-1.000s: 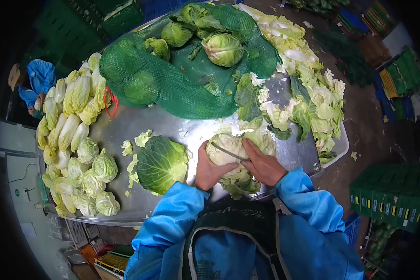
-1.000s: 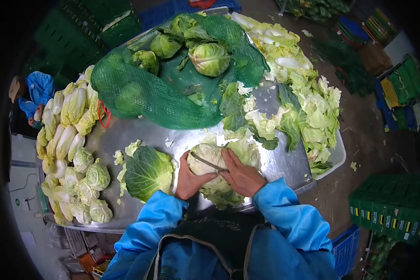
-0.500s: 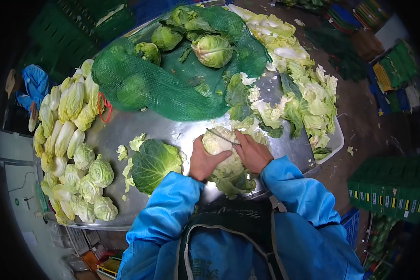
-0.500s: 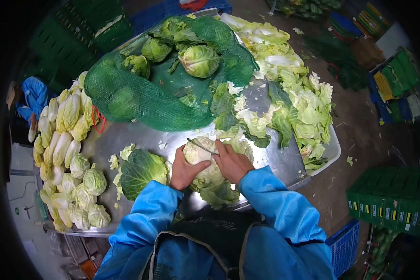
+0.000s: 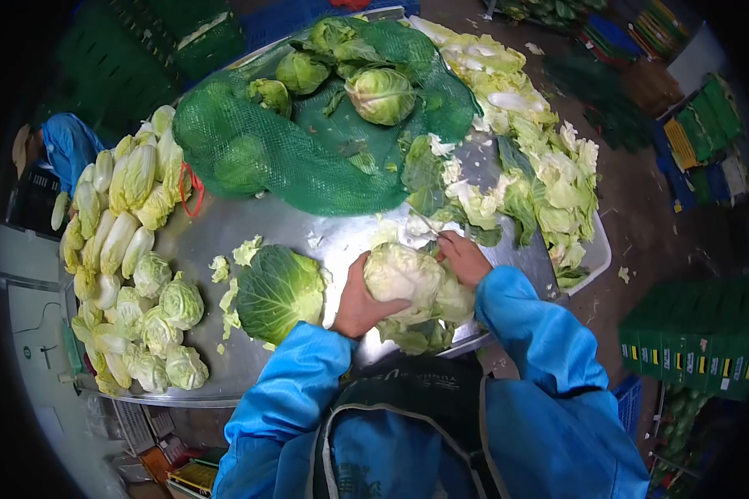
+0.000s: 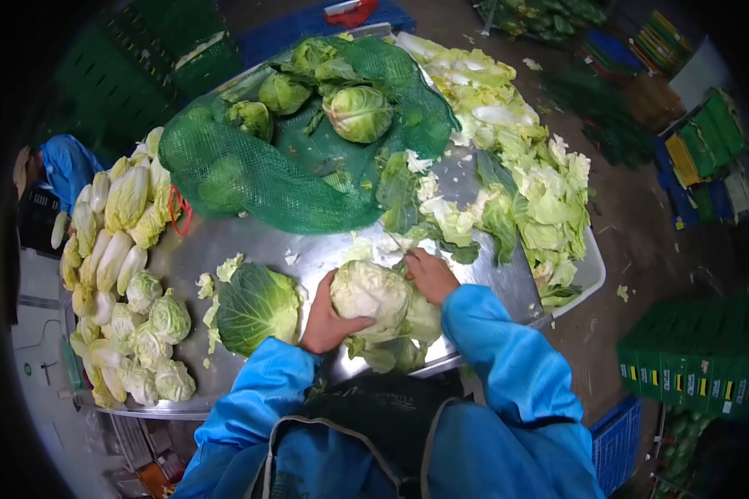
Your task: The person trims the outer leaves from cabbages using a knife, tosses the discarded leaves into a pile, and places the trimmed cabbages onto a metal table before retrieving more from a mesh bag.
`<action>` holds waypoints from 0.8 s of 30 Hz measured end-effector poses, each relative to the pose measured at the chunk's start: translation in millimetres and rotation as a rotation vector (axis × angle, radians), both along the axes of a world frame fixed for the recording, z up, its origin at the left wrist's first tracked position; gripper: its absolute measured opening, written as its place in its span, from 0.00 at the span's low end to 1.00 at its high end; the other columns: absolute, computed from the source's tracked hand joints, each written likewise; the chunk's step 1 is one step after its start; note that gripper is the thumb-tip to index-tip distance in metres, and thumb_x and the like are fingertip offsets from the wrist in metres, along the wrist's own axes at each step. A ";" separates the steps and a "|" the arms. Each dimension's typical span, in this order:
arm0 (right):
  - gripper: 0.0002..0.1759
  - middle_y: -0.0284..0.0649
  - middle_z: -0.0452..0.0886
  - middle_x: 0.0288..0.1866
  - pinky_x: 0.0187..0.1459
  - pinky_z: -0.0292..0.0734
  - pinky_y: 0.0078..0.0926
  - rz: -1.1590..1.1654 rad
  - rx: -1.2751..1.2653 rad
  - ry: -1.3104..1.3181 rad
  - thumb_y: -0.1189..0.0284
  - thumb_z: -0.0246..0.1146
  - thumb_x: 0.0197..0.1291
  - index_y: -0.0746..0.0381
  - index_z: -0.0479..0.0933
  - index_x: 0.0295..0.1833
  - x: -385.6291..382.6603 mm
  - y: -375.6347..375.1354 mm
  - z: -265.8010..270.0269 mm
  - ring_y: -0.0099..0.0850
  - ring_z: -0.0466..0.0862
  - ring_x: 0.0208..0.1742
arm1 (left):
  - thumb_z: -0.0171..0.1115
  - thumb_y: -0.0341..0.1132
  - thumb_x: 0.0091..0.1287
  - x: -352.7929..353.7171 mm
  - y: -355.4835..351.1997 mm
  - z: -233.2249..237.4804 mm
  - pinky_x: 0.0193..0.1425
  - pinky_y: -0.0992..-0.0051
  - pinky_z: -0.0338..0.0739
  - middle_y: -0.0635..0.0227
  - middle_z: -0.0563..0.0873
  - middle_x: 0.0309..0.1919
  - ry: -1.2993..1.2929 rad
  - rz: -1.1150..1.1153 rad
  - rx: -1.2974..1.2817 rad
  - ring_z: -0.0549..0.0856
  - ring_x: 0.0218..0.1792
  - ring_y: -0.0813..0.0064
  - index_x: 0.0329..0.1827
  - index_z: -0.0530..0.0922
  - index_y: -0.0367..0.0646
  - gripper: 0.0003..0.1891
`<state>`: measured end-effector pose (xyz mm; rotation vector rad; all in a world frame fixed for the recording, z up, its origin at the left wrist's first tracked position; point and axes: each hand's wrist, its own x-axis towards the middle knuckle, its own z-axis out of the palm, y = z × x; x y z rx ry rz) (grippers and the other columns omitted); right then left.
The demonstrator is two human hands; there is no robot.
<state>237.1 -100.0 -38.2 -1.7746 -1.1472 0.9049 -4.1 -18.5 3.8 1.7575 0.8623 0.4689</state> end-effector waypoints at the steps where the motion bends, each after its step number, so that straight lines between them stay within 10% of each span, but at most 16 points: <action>1: 0.22 0.51 0.81 0.36 0.33 0.76 0.41 0.004 0.010 0.001 0.58 0.53 0.69 0.64 0.72 0.58 -4.0 2.4 12.8 0.43 0.84 0.30 | 0.83 0.44 0.38 -2.6 5.1 -4.6 0.69 0.65 0.66 0.47 0.69 0.60 0.001 0.004 0.010 0.70 0.64 0.55 0.69 0.57 0.30 0.57; 4: 0.34 0.58 0.81 0.48 0.45 0.76 0.37 -0.026 -0.443 0.286 0.51 0.59 0.64 0.67 0.67 0.65 -32.3 -12.3 77.9 0.45 0.85 0.43 | 0.83 0.42 0.40 -7.8 11.1 -11.2 0.71 0.65 0.62 0.48 0.68 0.63 -0.073 -0.031 -0.117 0.68 0.66 0.57 0.71 0.53 0.29 0.59; 11: 0.32 0.63 0.69 0.64 0.54 0.76 0.42 0.011 0.066 -0.188 0.58 0.54 0.68 0.67 0.60 0.70 -57.0 -40.4 62.8 0.57 0.80 0.52 | 0.84 0.45 0.34 15.0 -13.8 16.5 0.70 0.62 0.62 0.44 0.65 0.62 0.071 0.054 0.126 0.66 0.65 0.50 0.70 0.54 0.30 0.62; 14: 0.32 0.62 0.61 0.70 0.57 0.75 0.39 0.037 -0.156 -0.324 0.62 0.51 0.70 0.67 0.55 0.73 -69.3 -49.7 84.8 0.56 0.77 0.58 | 0.84 0.43 0.34 24.0 -18.8 18.6 0.69 0.61 0.63 0.45 0.66 0.59 0.080 0.095 0.130 0.67 0.63 0.49 0.68 0.56 0.30 0.59; 18: 0.33 0.61 0.56 0.73 0.53 0.76 0.42 0.027 -0.284 -0.321 0.63 0.50 0.70 0.66 0.52 0.74 -70.6 -42.8 88.3 0.58 0.76 0.57 | 0.84 0.42 0.34 32.2 -18.4 20.8 0.68 0.60 0.64 0.46 0.66 0.59 0.119 0.118 0.175 0.67 0.62 0.49 0.67 0.57 0.30 0.58; 24: 0.28 0.62 0.74 0.58 0.49 0.77 0.45 -0.091 -0.206 -0.305 0.63 0.50 0.70 0.66 0.60 0.70 -37.8 -33.8 23.0 0.57 0.78 0.53 | 0.84 0.41 0.34 34.4 -26.6 28.5 0.68 0.60 0.65 0.47 0.66 0.58 0.168 0.079 0.206 0.67 0.61 0.49 0.66 0.58 0.31 0.56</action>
